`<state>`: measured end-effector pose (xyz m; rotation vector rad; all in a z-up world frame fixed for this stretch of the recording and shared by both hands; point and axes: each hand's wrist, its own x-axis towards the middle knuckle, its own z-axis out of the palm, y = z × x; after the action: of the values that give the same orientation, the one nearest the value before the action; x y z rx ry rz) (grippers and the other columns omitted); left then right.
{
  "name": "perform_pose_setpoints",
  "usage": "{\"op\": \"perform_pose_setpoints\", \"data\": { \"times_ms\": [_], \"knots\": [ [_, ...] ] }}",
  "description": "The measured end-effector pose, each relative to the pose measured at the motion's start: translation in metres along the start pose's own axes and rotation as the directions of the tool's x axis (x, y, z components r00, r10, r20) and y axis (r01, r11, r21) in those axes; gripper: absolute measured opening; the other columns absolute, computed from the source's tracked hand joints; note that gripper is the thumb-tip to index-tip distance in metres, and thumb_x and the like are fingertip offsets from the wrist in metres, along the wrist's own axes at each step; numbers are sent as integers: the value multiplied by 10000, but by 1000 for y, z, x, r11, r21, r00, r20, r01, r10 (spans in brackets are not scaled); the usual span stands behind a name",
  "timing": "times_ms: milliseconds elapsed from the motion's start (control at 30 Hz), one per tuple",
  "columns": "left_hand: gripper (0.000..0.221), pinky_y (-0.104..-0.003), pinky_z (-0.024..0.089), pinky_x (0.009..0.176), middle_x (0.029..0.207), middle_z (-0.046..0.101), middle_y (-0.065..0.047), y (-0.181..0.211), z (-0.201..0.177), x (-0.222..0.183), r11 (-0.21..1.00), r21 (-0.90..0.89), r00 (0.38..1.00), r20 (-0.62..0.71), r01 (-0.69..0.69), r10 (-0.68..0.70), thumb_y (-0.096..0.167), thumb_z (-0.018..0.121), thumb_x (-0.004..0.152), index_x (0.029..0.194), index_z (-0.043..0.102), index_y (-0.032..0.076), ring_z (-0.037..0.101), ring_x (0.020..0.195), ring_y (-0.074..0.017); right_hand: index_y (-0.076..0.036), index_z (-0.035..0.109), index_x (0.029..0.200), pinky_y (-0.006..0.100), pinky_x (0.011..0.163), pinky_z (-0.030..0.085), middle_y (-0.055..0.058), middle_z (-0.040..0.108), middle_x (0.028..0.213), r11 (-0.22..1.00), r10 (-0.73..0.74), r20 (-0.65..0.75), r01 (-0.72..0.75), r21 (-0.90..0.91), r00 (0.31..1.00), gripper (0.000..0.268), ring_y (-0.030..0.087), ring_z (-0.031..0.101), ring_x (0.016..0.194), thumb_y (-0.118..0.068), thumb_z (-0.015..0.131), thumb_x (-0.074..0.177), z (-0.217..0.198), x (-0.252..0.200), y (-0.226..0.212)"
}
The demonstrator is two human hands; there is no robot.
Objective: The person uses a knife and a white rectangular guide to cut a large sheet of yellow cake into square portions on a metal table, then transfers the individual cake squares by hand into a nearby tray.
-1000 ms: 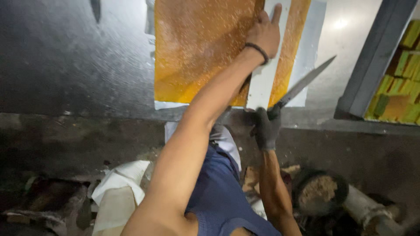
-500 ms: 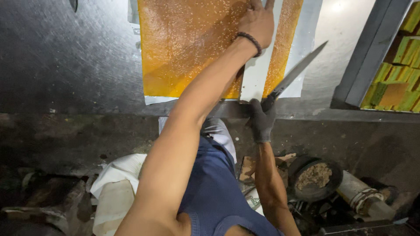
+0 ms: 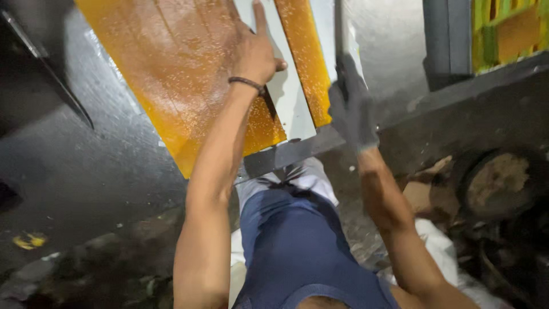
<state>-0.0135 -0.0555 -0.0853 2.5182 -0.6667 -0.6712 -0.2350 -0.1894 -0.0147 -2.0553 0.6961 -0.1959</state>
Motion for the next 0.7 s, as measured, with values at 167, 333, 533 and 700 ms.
{"op": "perform_pose_setpoints", "data": {
  "times_ms": [167,333,533,700],
  "knots": [
    [1477,-473,540,1013,1535,86,-516,-12,9,3,992,92,981,-167,-87,101,356,995,587,1640,-17,137,567,1216,-578,-17,439,1528,471,940,560,247,662,1258,950,-296,2,294,-101,955,493,376,673,1108,-126,561,1064,31,50,-4],
    [1040,-561,540,965,1524,191,-491,-9,10,3,979,204,998,-63,-7,20,-5,676,877,1660,12,169,549,1217,-604,1,386,1549,552,896,517,337,604,1252,976,-131,125,150,-158,983,597,506,624,1069,-155,558,999,71,101,-25],
    [1083,-497,613,826,1516,148,-533,8,-4,-3,994,107,998,-55,16,-10,-82,587,785,1648,-7,190,632,1062,-581,-11,332,1560,562,900,515,376,576,1266,974,-123,156,150,-170,980,624,522,620,1070,-177,549,999,101,145,-32],
    [1059,-519,602,794,1595,135,-439,21,-23,-6,974,147,973,133,171,-191,-77,572,813,1634,-24,227,718,963,-478,-10,319,1567,567,908,516,369,594,1229,969,-84,204,128,-212,975,629,513,633,1056,-186,534,1003,91,145,-49]
  ]
}}
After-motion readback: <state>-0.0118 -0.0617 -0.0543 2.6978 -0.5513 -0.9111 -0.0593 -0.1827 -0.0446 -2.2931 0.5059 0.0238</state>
